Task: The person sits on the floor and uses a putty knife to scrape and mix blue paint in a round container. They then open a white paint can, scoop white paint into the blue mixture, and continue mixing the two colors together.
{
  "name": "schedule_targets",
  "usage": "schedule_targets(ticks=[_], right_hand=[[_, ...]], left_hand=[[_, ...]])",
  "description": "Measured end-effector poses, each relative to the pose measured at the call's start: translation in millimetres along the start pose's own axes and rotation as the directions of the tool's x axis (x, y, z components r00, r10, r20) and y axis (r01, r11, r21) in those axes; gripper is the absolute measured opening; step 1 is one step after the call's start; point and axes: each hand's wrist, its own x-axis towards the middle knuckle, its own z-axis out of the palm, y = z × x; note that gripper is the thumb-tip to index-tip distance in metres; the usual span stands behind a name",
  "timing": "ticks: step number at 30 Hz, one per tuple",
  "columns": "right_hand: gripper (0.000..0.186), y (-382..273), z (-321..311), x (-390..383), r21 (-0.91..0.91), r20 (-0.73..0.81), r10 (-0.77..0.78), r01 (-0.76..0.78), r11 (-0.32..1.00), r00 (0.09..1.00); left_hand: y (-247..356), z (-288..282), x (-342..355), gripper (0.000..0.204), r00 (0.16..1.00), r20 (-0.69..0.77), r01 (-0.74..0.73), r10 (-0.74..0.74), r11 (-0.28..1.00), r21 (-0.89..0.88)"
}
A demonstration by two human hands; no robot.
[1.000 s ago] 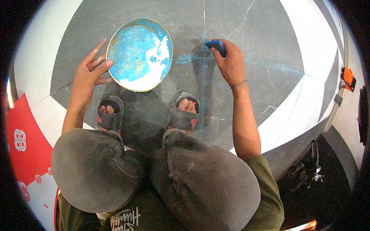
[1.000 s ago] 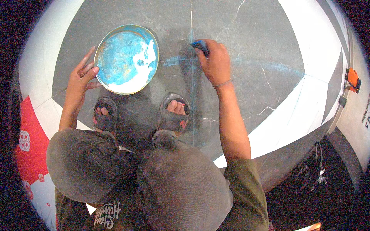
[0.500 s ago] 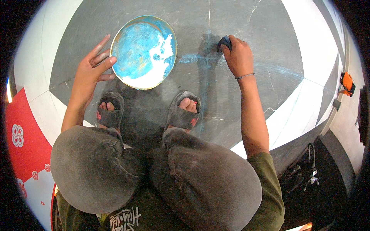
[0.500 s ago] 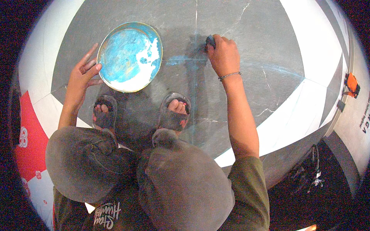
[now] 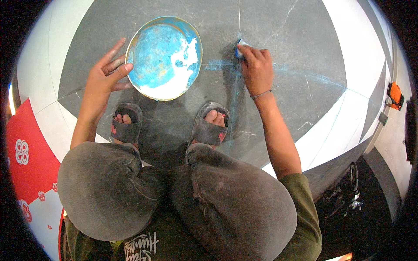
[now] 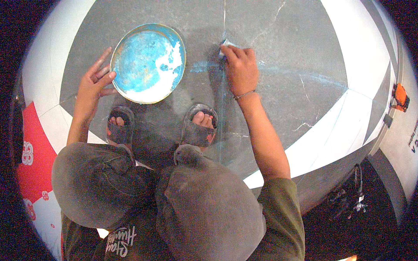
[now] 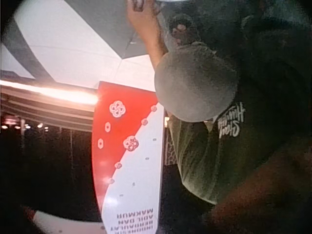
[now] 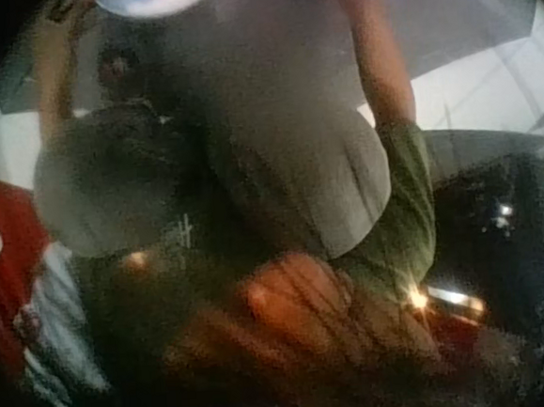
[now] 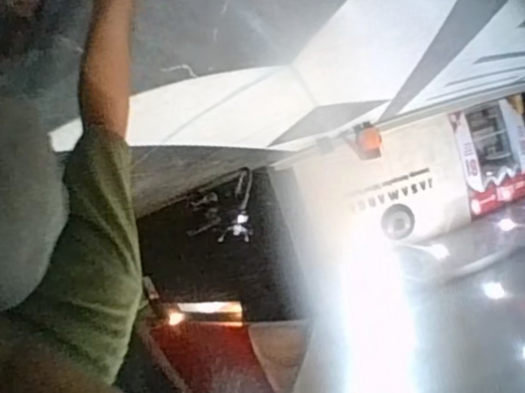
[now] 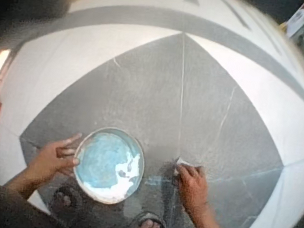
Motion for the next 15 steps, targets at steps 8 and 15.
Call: schedule_targets(ticks=[8, 15], right_hand=[[0.024, -3, -30, 3, -0.074, 0.383, -0.088, 0.126, 0.989, 0.919], [0.022, 27, -30, 44, 0.078, 0.115, -0.010, 0.001, 0.997, 0.993]], left_hand=[[0, -1, -2, 0.075, 1.000, 0.021, 0.008, -0.007, 0.999, -0.033], [-2, 1, 0, 0.071, 1.000, 0.027, -0.003, 0.003, 1.000, -0.008]])
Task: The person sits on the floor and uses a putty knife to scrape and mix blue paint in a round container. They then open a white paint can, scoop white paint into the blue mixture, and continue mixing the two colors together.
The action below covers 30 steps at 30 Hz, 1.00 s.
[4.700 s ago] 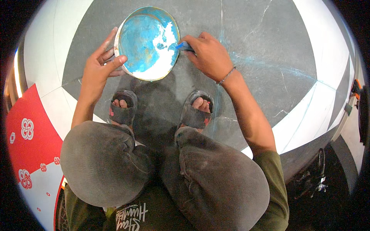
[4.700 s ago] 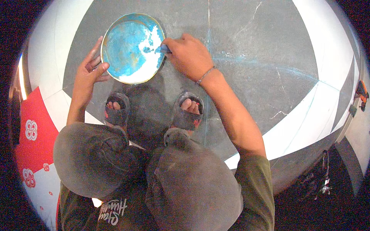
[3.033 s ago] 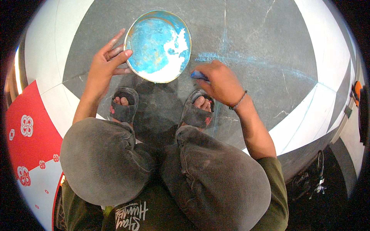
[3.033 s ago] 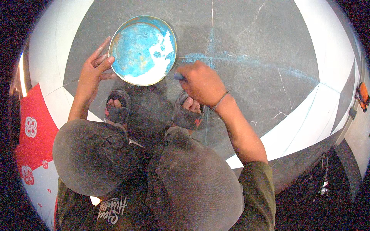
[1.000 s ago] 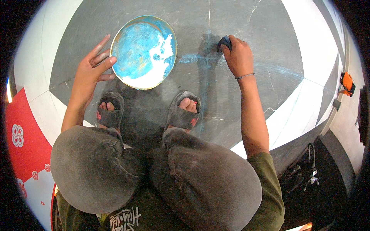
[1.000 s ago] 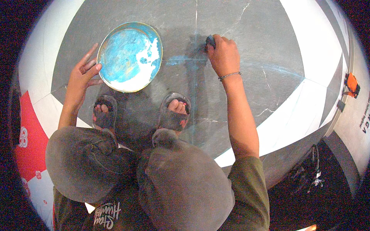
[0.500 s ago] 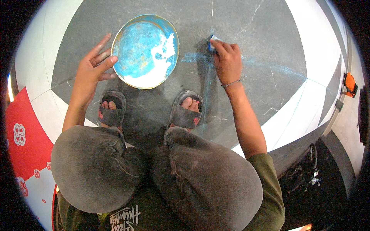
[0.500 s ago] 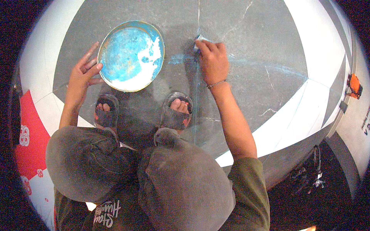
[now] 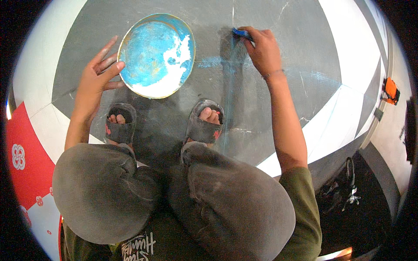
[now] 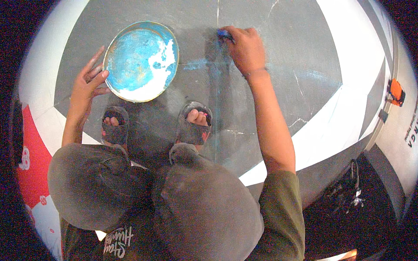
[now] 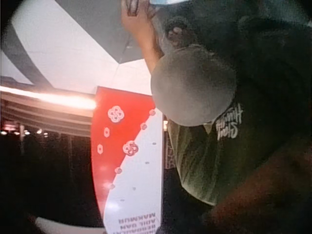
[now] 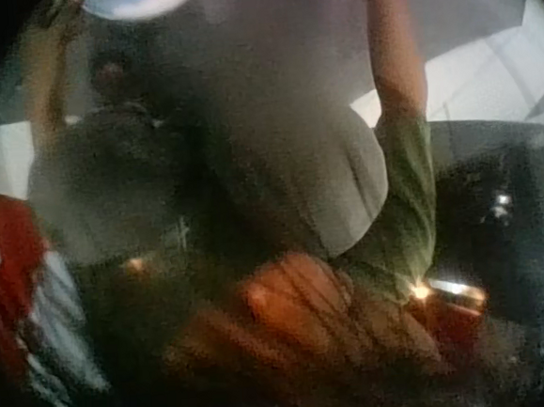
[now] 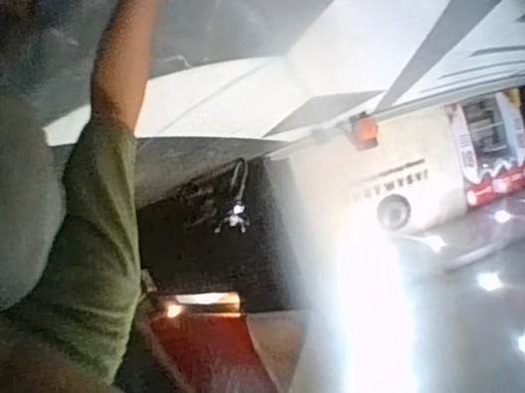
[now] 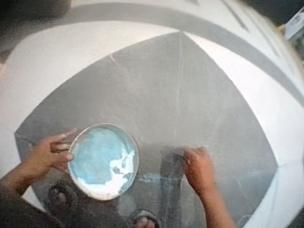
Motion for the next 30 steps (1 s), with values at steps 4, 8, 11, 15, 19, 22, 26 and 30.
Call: schedule_targets(ticks=[4, 8, 11, 15, 19, 22, 26, 30], right_hand=[[0.024, 8, 13, -17, -0.065, 0.066, -0.089, 0.093, 0.994, 0.994], [0.028, 11, 9, -55, -0.086, 0.248, -0.164, 0.190, 0.978, 0.955], [0.033, 8, -7, -81, -0.086, 0.379, -0.122, 0.166, 0.982, 0.918], [0.039, 6, -7, -86, -0.021, 0.140, -0.118, 0.122, 0.992, 0.983], [0.041, 5, 13, -91, -0.131, 0.031, -0.152, 0.155, 0.979, 0.988], [0.036, -4, 16, -105, -0.154, 0.135, -0.103, 0.124, 0.980, 0.986], [0.032, 0, -9, -98, -0.020, 0.307, -0.023, 0.030, 0.999, 0.951], [0.030, 8, -13, -88, 0.010, 0.090, 0.221, -0.222, 0.975, 0.971]], left_hand=[[0, 3, -4, 0.067, 1.000, -0.023, 0.004, -0.003, 0.999, 0.037], [-3, 7, -7, 0.068, 0.996, -0.092, 0.011, -0.007, 0.999, 0.040], [-2, 13, -8, 0.070, 0.992, -0.117, -0.037, 0.037, 0.999, 0.005], [-6, 11, -9, 0.067, 0.992, -0.128, -0.017, 0.024, 0.998, 0.055], [-7, 11, -4, 0.065, 0.996, -0.091, -0.012, 0.016, 0.999, 0.038], [-6, 12, -7, 0.066, 0.991, -0.128, -0.035, 0.040, 0.999, 0.039], [-1, 15, -12, 0.067, 0.988, -0.147, -0.041, 0.048, 0.998, 0.050], [-1, 11, -13, 0.065, 0.994, -0.110, -0.013, 0.017, 0.999, 0.039]])
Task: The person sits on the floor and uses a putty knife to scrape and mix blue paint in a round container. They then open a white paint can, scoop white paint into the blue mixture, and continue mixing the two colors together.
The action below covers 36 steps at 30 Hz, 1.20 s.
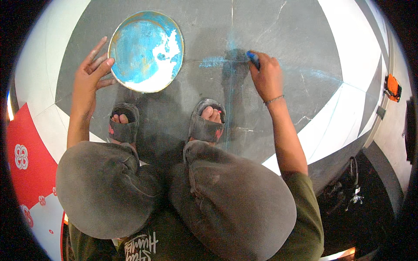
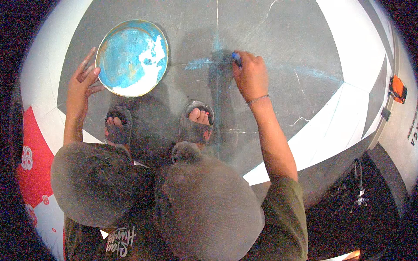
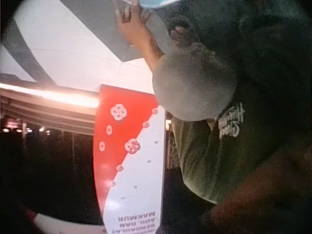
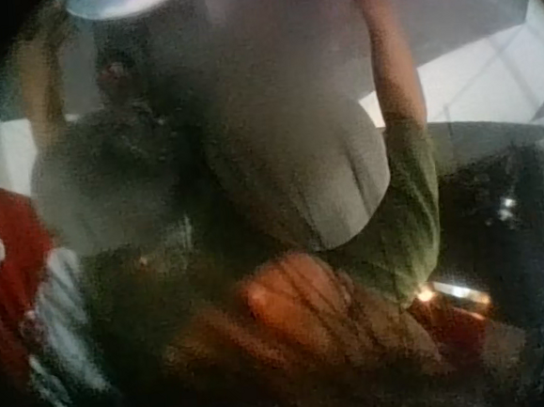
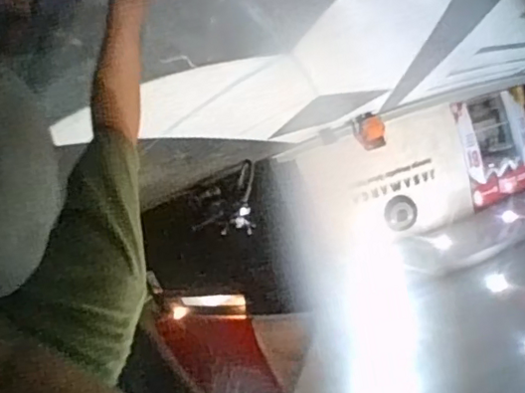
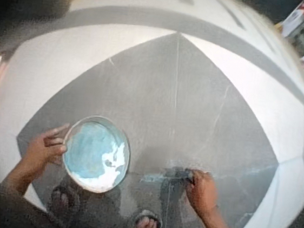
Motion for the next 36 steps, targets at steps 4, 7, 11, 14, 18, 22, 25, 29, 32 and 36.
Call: schedule_targets(ticks=[4, 7, 11, 14, 18, 22, 25, 29, 32, 36], right_hand=[[0.031, -6, 38, 2, -0.015, -0.211, 0.074, -0.079, 0.997, 0.975], [0.038, -31, 48, -5, -0.014, -0.146, -0.047, 0.045, 0.999, 0.988], [0.046, -29, 36, -28, -0.054, -0.033, -0.192, 0.190, 0.980, 0.981], [0.045, -21, 22, -38, 0.037, 0.078, -0.226, 0.224, 0.974, 0.971], [0.045, -10, 12, -32, 0.157, 0.270, 0.007, -0.051, 0.986, 0.963], [0.051, -17, 17, -6, 0.080, -0.096, -0.133, 0.140, 0.987, 0.987], [0.049, -19, 32, -14, -0.092, -0.065, -0.261, 0.255, 0.963, 0.963], [0.036, -25, 31, -27, -0.108, 0.105, -0.211, 0.222, 0.969, 0.972], [0.033, -32, 10, -15, -0.027, 0.279, -0.118, 0.131, 0.991, 0.953], [0.039, -28, 4, -9, 0.049, 0.105, -0.043, 0.038, 0.998, 0.994]], left_hand=[[-3, 1, 3, 0.067, 1.000, -0.004, -0.023, 0.023, 0.999, 0.042], [-2, 0, 3, 0.069, 0.999, 0.020, -0.047, 0.046, 0.998, 0.035], [4, 3, -2, 0.069, 0.999, 0.005, -0.034, 0.033, 0.997, 0.064], [-3, -3, -1, 0.069, 0.999, 0.036, -0.036, 0.033, 0.997, 0.064], [-3, -2, -2, 0.070, 0.998, 0.046, -0.043, 0.041, 0.999, 0.032], [-7, -3, -1, 0.074, 0.997, 0.025, -0.071, 0.071, 0.997, 0.018], [-6, -1, 1, 0.073, 0.996, 0.040, -0.081, 0.081, 0.997, 0.001], [4, -4, -5, 0.072, 0.998, 0.062, -0.008, 0.004, 0.998, 0.070], [1, -5, -5, 0.074, 0.998, 0.030, -0.051, 0.051, 0.999, -0.002], [7, 1, -4, 0.075, 0.996, 0.083, -0.046, 0.044, 0.998, 0.031]])
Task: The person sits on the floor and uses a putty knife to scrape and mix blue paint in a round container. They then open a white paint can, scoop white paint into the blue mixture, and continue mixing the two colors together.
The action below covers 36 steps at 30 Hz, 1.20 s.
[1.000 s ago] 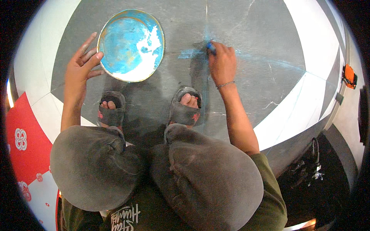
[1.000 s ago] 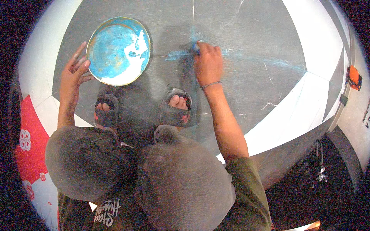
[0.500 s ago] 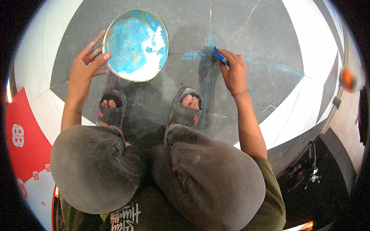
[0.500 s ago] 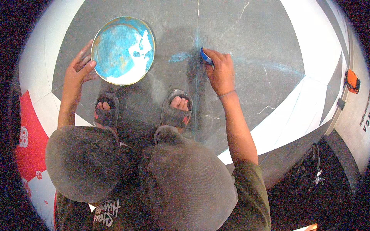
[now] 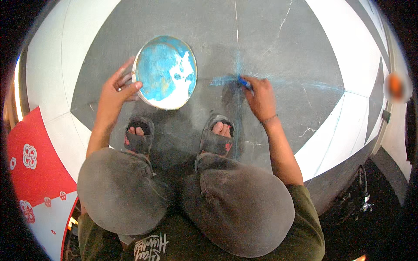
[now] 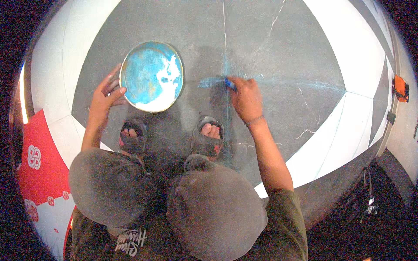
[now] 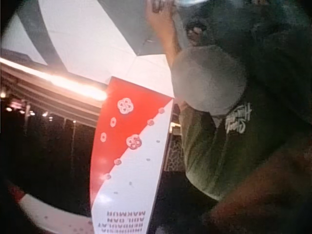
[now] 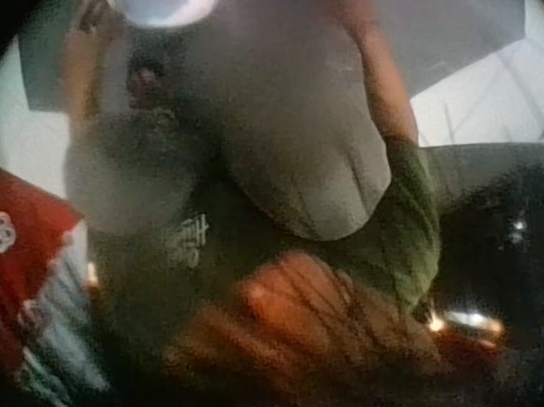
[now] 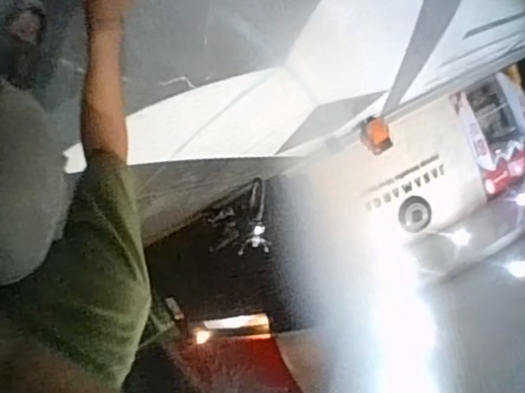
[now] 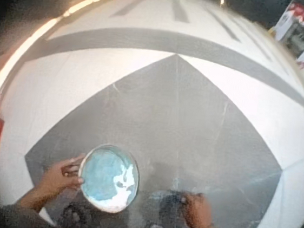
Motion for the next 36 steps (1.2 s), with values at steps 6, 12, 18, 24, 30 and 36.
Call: schedule_targets(ticks=[6, 12, 18, 24, 30, 36], right_hand=[[0.044, 2, 21, -12, -0.125, -0.069, -0.171, 0.161, 0.979, 0.983], [0.042, 14, -9, 13, -0.108, 0.181, -0.053, 0.073, 0.991, 0.982], [0.036, 32, -4, 90, -0.151, -0.156, -0.252, 0.229, 0.962, 0.955], [0.033, 40, 23, 55, -0.229, -0.007, -0.322, 0.312, 0.922, 0.947], [0.037, 22, 18, -29, -0.151, 0.083, -0.282, 0.291, 0.945, 0.956], [0.034, 32, 18, -56, 0.162, -0.036, 0.000, 0.006, 0.987, 0.999]], left_hand=[[-2, -1, -2, 0.077, 1.000, 0.025, 0.007, -0.007, 1.000, -0.003], [-5, -7, 1, 0.077, 0.999, -0.022, -0.030, 0.030, 0.999, 0.019], [-5, 1, 4, 0.075, 0.998, -0.039, -0.040, 0.040, 0.999, 0.008], [0, 1, 0, 0.072, 1.000, 0.003, 0.014, -0.015, 0.999, 0.042], [-3, -1, 9, 0.073, 1.000, 0.010, -0.005, 0.005, 0.999, 0.051], [-11, 5, 7, 0.074, 0.998, -0.032, -0.059, 0.060, 0.997, 0.047]])
